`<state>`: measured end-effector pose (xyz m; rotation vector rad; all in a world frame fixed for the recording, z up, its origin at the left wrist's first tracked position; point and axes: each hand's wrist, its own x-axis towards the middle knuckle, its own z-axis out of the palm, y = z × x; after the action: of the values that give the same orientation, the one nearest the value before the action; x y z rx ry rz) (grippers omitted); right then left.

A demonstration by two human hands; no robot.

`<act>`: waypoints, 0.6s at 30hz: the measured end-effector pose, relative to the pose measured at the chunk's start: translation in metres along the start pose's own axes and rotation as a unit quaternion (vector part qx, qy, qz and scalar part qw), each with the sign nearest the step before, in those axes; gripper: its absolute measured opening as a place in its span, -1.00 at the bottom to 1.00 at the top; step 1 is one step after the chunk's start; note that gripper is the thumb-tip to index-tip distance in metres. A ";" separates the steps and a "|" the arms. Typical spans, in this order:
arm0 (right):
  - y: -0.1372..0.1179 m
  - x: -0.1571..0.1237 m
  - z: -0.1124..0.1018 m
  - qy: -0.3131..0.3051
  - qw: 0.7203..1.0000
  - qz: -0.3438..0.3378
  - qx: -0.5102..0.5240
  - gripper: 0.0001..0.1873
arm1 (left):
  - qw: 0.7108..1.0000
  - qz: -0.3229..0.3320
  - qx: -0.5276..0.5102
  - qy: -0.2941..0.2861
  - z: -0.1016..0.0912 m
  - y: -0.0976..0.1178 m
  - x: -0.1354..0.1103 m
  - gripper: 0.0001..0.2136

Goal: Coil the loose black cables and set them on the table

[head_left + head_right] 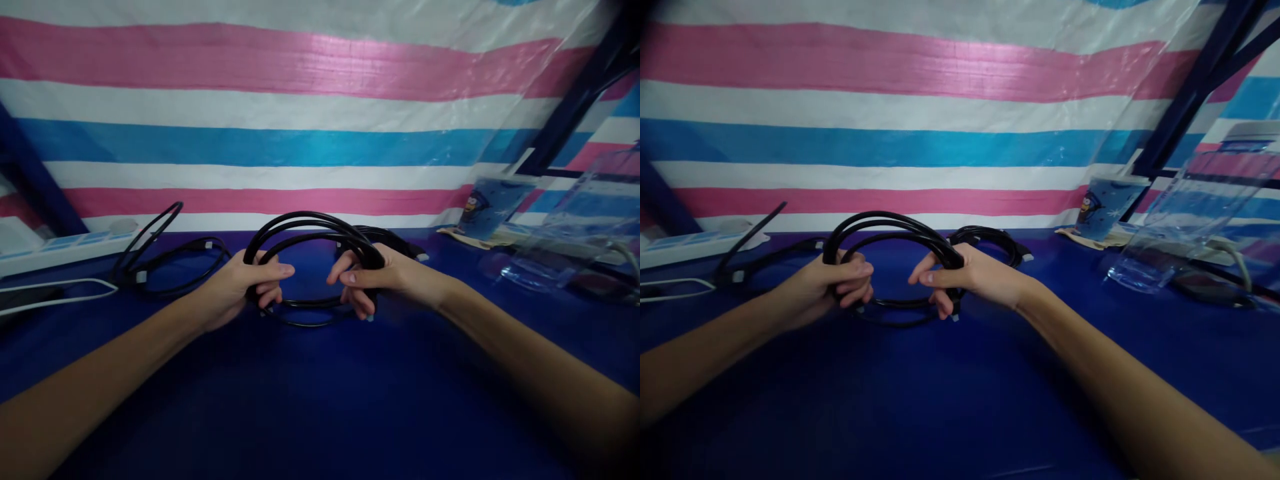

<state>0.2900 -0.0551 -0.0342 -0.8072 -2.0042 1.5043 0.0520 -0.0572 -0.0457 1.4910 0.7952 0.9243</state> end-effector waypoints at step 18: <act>0.012 0.002 -0.004 0.155 0.987 -0.034 0.005 -0.75 | 0.990 0.060 0.125 0.012 0.001 -0.025 0.009 -0.70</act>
<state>0.2931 -0.0486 -0.0443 -0.8974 -1.7739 1.2636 0.0574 -0.0467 -0.0694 1.7649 0.8699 0.9601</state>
